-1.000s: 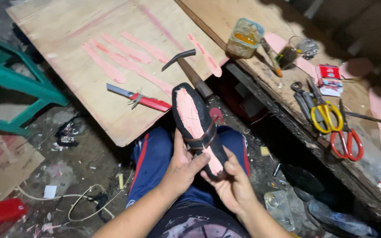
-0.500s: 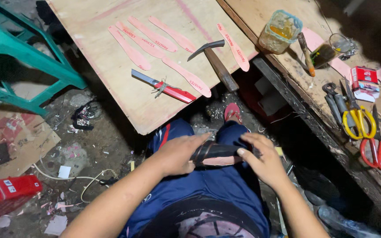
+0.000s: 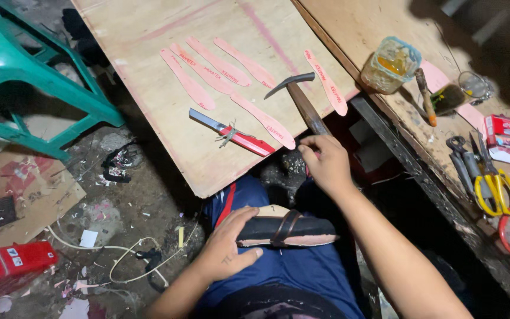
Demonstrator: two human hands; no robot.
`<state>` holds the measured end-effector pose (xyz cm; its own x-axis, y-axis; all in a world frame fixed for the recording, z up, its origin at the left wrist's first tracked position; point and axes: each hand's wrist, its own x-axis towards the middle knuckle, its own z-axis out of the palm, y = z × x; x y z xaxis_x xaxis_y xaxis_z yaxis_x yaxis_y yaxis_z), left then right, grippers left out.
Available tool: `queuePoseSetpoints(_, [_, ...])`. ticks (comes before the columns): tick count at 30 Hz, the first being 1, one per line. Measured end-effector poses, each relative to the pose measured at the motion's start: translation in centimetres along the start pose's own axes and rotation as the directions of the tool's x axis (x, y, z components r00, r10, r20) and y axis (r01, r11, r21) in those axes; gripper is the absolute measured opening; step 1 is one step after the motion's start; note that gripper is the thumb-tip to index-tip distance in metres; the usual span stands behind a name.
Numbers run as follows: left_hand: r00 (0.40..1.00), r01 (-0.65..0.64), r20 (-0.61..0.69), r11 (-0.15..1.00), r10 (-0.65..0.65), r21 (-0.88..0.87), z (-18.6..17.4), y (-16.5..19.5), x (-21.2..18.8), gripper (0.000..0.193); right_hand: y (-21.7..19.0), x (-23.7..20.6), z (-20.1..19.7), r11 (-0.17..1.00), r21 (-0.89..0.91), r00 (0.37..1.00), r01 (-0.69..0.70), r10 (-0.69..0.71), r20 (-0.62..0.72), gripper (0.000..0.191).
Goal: The person sits on the workshop floor with a sandal on their lap, presses and aligns the pink insole into the sole, scrapes and trims the sole edge with a knife, files the edge, hammers the sole, and cuts excess material with scissors.
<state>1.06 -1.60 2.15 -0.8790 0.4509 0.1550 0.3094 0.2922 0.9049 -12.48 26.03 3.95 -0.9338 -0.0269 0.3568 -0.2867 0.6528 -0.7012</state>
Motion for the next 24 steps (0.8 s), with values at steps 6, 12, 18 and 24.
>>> queuePoseSetpoints(6, [1.000,0.015,0.003,1.000,-0.015,0.005,-0.3,0.1,0.6,0.071,-2.4,8.5,6.3,0.887,-0.330,0.947,0.323,-0.305,0.106,0.012])
queuePoseSetpoints(12, [0.998,0.049,0.033,0.999,-0.049,-0.009,-0.8,0.0,1.0,0.070,-2.7,14.9,11.3,0.841,-0.386,0.926,0.378,-0.349,0.147,0.008])
queuePoseSetpoints(18, [0.986,0.144,0.100,0.987,-0.137,-0.069,-1.1,-1.1,1.4,0.070,-2.3,17.9,14.0,0.846,-0.483,0.972,0.224,-0.160,0.170,0.018])
queuePoseSetpoints(24, [0.983,0.160,0.099,0.986,-0.155,-0.050,-0.6,-2.3,1.0,0.068,-2.2,18.9,14.9,0.902,-0.433,0.992,-0.003,0.058,0.114,0.021])
